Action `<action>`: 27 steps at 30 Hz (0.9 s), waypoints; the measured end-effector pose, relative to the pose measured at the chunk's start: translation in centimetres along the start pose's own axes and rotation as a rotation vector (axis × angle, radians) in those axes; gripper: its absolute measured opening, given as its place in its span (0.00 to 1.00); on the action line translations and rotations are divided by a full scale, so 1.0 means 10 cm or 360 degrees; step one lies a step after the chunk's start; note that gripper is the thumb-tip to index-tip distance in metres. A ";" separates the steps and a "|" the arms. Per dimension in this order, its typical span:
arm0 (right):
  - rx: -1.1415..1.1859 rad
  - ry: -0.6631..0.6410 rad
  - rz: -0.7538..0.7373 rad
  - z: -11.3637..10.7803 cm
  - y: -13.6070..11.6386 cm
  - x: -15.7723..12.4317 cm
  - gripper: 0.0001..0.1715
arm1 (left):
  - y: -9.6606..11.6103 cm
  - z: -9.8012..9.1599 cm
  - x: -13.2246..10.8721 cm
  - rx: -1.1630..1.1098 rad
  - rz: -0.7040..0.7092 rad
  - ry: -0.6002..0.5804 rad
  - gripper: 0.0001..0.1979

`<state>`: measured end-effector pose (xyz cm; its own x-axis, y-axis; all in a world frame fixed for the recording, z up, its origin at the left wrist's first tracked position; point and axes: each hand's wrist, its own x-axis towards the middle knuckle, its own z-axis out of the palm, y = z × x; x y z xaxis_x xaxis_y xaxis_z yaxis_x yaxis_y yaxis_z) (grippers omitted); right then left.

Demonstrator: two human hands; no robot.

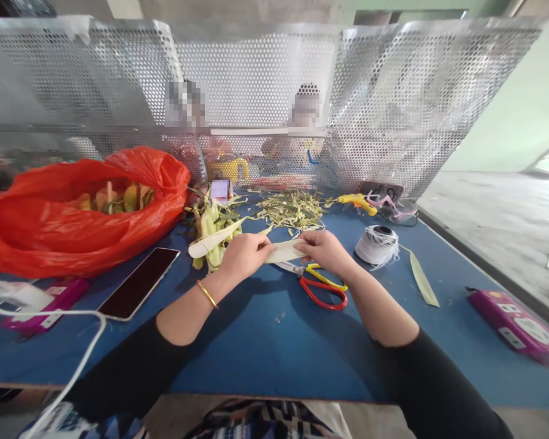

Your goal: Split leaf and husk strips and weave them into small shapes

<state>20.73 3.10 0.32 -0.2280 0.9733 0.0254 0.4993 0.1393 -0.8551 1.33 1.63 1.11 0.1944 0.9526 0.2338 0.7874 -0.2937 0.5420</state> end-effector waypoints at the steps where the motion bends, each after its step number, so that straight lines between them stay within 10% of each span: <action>1: 0.0005 0.0038 -0.0002 0.02 0.02 0.01 0.07 | -0.01 0.01 -0.01 -0.0146 -0.0023 -0.0046 0.11; 10: -0.0822 0.0207 -0.0046 -0.10 -0.15 -0.12 0.12 | -0.10 0.18 -0.02 -0.0685 -0.0263 -0.0063 0.16; 15: -0.1632 -0.0415 0.0141 -0.12 -0.19 -0.35 0.20 | -0.14 0.11 0.04 -0.0541 -0.0397 0.0139 0.15; 27: -0.1721 -0.0407 0.0131 0.06 -0.18 -0.41 0.23 | -0.21 0.08 0.07 -0.0449 -0.0314 0.0379 0.16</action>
<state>20.28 -1.27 1.45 -0.2641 0.9380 -0.2243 0.9576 0.2828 0.0551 0.30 2.97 -0.50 -0.1108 0.9577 0.2657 0.5982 -0.1492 0.7873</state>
